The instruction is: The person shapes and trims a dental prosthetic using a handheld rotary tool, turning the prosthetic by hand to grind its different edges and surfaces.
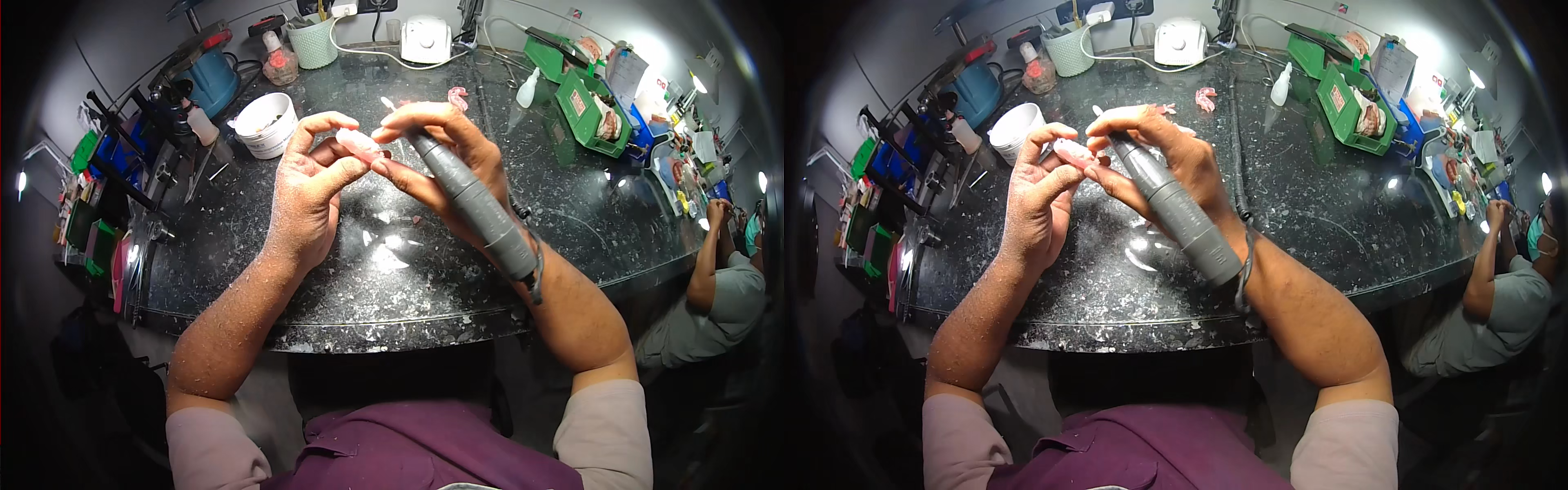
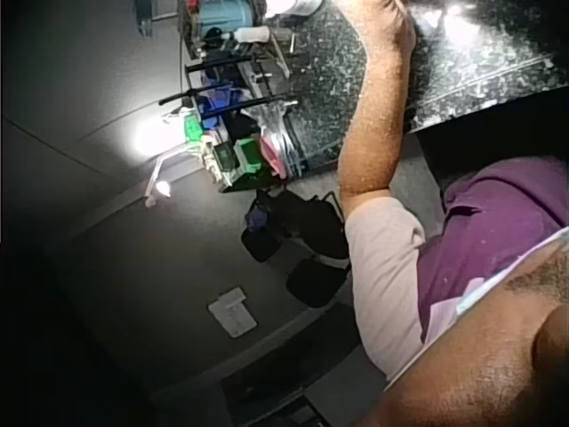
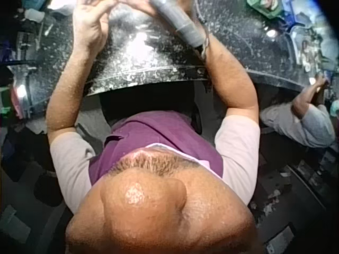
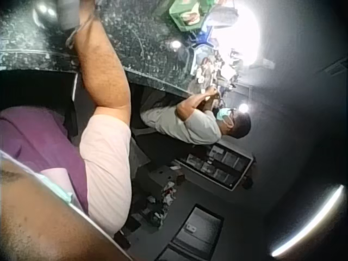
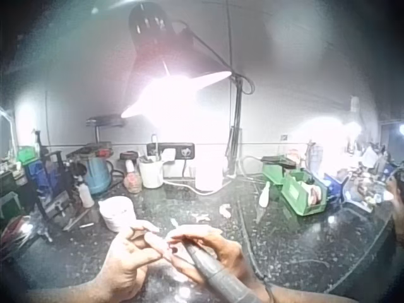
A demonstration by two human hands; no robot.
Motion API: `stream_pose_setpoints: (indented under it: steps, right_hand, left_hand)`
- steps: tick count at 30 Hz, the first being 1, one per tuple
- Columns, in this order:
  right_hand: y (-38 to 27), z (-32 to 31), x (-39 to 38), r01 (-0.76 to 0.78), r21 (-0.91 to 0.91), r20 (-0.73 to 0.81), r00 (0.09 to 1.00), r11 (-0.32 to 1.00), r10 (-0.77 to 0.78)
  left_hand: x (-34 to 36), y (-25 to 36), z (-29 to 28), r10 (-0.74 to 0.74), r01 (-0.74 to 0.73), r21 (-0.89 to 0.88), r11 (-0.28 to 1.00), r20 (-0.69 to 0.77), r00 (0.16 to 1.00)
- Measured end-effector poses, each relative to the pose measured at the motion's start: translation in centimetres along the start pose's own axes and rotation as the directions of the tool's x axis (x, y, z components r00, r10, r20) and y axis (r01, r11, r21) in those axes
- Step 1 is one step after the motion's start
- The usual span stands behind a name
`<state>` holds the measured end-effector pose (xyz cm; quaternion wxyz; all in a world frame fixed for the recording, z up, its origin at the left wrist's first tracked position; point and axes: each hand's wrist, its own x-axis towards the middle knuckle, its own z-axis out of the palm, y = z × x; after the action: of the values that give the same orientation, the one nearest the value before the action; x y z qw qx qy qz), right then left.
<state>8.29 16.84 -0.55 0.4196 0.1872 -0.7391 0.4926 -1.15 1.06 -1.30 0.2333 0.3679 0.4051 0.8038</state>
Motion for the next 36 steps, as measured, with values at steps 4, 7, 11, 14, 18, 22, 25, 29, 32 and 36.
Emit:
stream_pose_setpoints:
  steps: [4, 7, 11, 14, 18, 22, 25, 29, 32, 36]
  right_hand:
    - [-0.4, 0.1, -0.2, -0.084, -0.002, -0.067, 0.994, 0.996, 0.084]
    - [-0.3, -0.2, -0.2, -0.147, -0.035, -0.085, 0.986, 0.988, 0.144]
    - [-0.5, -0.5, -0.1, -0.206, -0.03, -0.104, 0.974, 0.978, 0.202]
    - [-0.7, -1.2, 0.2, -0.086, -0.198, -0.181, 0.982, 0.976, 0.05]
    - [-0.2, -1.4, 0.1, -0.012, -0.319, -0.179, 0.983, 0.948, -0.048]
    - [0.2, 0.4, -1.0, -0.063, -0.101, -0.218, 0.975, 0.993, 0.04]
    - [-0.1, 0.1, -1.0, -0.034, -0.153, -0.126, 0.992, 0.988, 0.014]
    - [-0.2, -0.1, -0.6, 0.076, -0.263, -0.085, 0.991, 0.962, -0.101]
    - [0.1, -0.1, -0.5, 0.113, -0.258, -0.021, 0.992, 0.96, -0.122]
    - [0.1, -0.3, -0.5, 0.056, -0.229, -0.053, 0.996, 0.972, -0.07]
  left_hand:
    - [-0.1, 0.4, 0.7, 0.002, 0.003, 0.069, 0.998, -0.063, 0.998]
    - [0.2, 0.2, 0.0, -0.019, 0.017, -0.044, 0.999, -0.05, 0.999]
    - [0.0, 0.5, -0.2, -0.085, 0.085, 0.007, 0.996, -0.014, 0.996]
    - [-0.1, 0.2, -0.2, -0.18, 0.178, -0.188, 0.966, 0.005, 0.984]
    - [-0.1, 0.2, 0.0, -0.223, 0.21, -0.215, 0.954, -0.036, 0.974]
    - [0.0, 0.0, 0.4, -0.234, 0.205, -0.237, 0.949, -0.099, 0.967]
    - [-0.2, 0.0, 0.2, -0.214, 0.188, -0.227, 0.956, -0.095, 0.972]
    - [-0.3, 0.0, 0.3, -0.181, 0.168, -0.161, 0.973, -0.064, 0.982]
    - [-0.4, 0.0, -0.1, -0.184, 0.181, -0.092, 0.979, -0.026, 0.983]
    - [-0.4, -0.1, 0.3, -0.143, 0.138, -0.076, 0.987, -0.059, 0.988]
